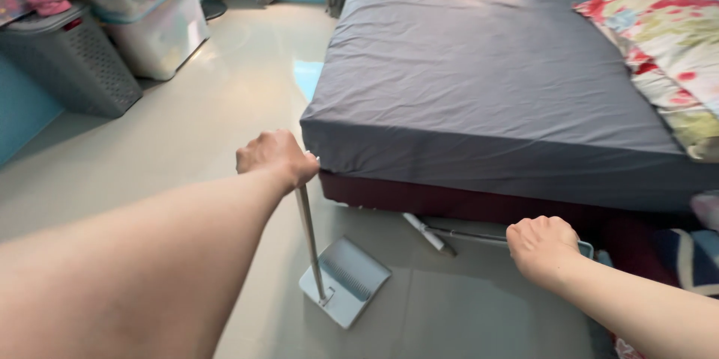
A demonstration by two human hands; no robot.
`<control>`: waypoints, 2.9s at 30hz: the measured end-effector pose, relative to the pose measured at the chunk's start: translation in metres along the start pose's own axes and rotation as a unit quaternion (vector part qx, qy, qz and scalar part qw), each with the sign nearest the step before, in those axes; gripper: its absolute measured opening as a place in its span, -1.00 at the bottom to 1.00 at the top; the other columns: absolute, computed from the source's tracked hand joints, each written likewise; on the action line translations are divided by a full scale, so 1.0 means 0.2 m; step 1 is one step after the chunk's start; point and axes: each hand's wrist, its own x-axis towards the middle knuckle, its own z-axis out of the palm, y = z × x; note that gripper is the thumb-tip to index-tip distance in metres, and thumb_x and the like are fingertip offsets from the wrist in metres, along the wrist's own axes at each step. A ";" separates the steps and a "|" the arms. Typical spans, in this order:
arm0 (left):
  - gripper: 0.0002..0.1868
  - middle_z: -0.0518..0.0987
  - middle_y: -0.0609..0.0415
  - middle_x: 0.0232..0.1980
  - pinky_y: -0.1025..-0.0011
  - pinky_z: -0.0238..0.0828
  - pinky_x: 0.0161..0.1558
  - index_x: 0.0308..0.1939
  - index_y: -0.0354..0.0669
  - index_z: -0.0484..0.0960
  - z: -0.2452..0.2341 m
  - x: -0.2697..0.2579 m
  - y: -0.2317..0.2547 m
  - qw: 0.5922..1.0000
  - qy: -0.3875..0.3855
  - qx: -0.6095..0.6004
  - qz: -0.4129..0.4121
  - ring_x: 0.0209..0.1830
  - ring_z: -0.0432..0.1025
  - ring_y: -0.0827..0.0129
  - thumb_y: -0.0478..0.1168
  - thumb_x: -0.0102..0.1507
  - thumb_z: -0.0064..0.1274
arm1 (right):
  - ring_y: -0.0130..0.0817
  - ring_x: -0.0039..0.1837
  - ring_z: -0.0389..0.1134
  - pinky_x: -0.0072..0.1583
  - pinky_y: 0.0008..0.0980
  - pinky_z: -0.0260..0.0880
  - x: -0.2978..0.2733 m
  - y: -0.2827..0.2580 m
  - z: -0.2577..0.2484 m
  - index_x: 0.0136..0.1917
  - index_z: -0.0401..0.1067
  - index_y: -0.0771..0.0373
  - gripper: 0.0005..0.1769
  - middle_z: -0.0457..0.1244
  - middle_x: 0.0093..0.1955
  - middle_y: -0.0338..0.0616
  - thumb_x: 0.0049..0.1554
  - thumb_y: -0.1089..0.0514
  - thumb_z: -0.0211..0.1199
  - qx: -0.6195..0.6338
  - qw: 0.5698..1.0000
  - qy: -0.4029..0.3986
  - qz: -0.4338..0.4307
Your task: Sweeping the floor of a bedroom using a broom and dustpan.
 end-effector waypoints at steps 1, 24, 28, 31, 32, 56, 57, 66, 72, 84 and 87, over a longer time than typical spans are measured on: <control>-0.50 0.67 -0.06 0.09 0.21 0.47 0.13 0.00 -0.10 0.73 0.01 0.00 -0.02 1.000 -0.003 0.000 -0.004 0.15 0.55 0.10 0.19 0.21 0.14 | -0.27 0.07 0.49 0.02 -0.26 0.49 0.00 -0.03 -0.03 -0.11 0.59 0.05 -0.81 0.44 -0.05 -0.23 0.16 -0.05 0.29 -0.001 1.000 -0.002 -0.004; -0.55 0.66 0.02 0.11 0.23 0.47 0.09 -0.01 -0.01 0.74 0.08 0.12 -0.01 0.999 0.029 -0.021 0.031 0.18 0.53 0.15 0.18 0.23 0.14 | -0.22 0.10 0.47 0.07 -0.24 0.47 -0.17 -0.15 -0.55 -0.08 0.58 0.09 -0.43 0.41 -0.04 -0.19 0.06 -0.45 0.33 -0.043 0.999 -0.013 -0.019; -0.56 0.66 0.04 0.11 0.23 0.47 0.11 -0.02 0.01 0.74 0.07 0.06 -0.04 0.999 0.032 -0.003 0.034 0.19 0.53 0.17 0.20 0.26 0.11 | -0.29 0.06 0.48 0.05 -0.29 0.47 -0.15 -0.16 -0.50 -0.08 0.58 0.10 -0.48 0.43 -0.07 -0.26 0.10 -0.38 0.31 -0.041 0.999 -0.015 -0.003; -0.57 0.67 0.05 0.10 0.23 0.50 0.09 -0.01 0.03 0.73 0.07 0.03 -0.07 1.000 0.014 -0.013 0.018 0.16 0.56 0.17 0.21 0.27 0.12 | -0.29 0.07 0.47 0.04 -0.31 0.45 -0.10 -0.13 -0.45 -0.09 0.60 0.06 -0.55 0.42 -0.07 -0.27 0.11 -0.33 0.32 -0.037 0.999 0.002 0.005; -0.56 0.68 0.05 0.09 0.23 0.49 0.11 -0.02 0.04 0.74 0.07 0.02 -0.07 1.000 0.012 -0.011 0.021 0.16 0.56 0.17 0.23 0.26 0.13 | -0.29 0.08 0.46 0.04 -0.29 0.44 -0.08 -0.11 -0.42 -0.08 0.59 0.06 -0.55 0.42 -0.08 -0.27 0.12 -0.34 0.31 -0.047 0.999 0.017 0.003; -0.57 0.70 0.03 -0.01 0.22 0.53 -0.01 -0.09 0.01 0.76 -0.07 0.45 -0.68 0.996 0.030 0.051 0.063 0.05 0.60 0.17 0.21 0.25 0.09 | -0.25 0.12 0.48 0.08 -0.26 0.47 0.11 -0.50 -0.74 -0.06 0.59 0.07 -0.45 0.42 -0.01 -0.22 0.03 -0.42 0.39 -0.048 0.999 -0.015 0.006; -0.58 0.70 0.03 0.00 0.21 0.53 -0.01 -0.09 0.02 0.76 -0.07 0.47 -0.71 0.996 0.029 0.051 0.064 0.06 0.60 0.17 0.20 0.24 0.09 | -0.23 0.13 0.47 0.09 -0.25 0.48 0.09 -0.51 -0.79 -0.06 0.59 0.07 -0.42 0.41 0.00 -0.21 0.02 -0.46 0.38 -0.045 0.999 -0.013 0.003; -0.66 0.71 0.01 -0.01 0.19 0.54 -0.01 -0.14 0.00 0.77 -0.06 0.63 -0.80 0.993 0.017 0.023 0.111 0.02 0.61 0.17 0.08 0.19 0.11 | -0.21 0.09 0.47 0.09 -0.23 0.48 -0.03 -0.79 -1.11 -0.06 0.59 0.07 -0.36 0.41 -0.06 -0.20 -0.11 -0.47 0.47 -0.052 0.998 -0.045 -0.016; -0.66 0.70 0.03 -0.03 0.21 0.56 -0.04 -0.16 -0.02 0.77 -0.05 0.63 -0.81 0.992 0.007 0.009 0.125 0.05 0.59 0.21 0.08 0.19 0.13 | -0.30 0.11 0.47 0.10 -0.31 0.48 -0.01 -0.76 -1.12 -0.05 0.61 0.03 -0.42 0.42 -0.06 -0.28 -0.08 -0.44 0.46 -0.067 0.995 -0.047 0.052; -0.58 0.67 0.03 0.07 0.18 0.51 0.04 -0.06 0.06 0.75 -0.02 0.53 -0.86 0.993 0.024 0.003 0.119 0.10 0.57 0.18 0.19 0.17 0.18 | -0.38 0.01 0.50 -0.01 -0.34 0.50 0.11 -0.78 -0.88 -0.21 0.63 -0.08 -0.89 0.45 -0.15 -0.32 0.01 -0.06 0.44 -0.071 0.996 0.023 0.051; -0.58 0.68 0.03 0.05 0.21 0.52 0.02 -0.08 0.04 0.76 -0.02 0.52 -0.87 0.992 0.016 0.014 0.127 0.08 0.58 0.17 0.20 0.21 0.14 | -0.31 0.00 0.50 -0.05 -0.27 0.51 0.17 -1.00 -0.70 -0.20 0.62 -0.07 -0.96 0.44 -0.15 -0.29 0.02 0.08 0.41 -0.047 0.997 0.051 0.015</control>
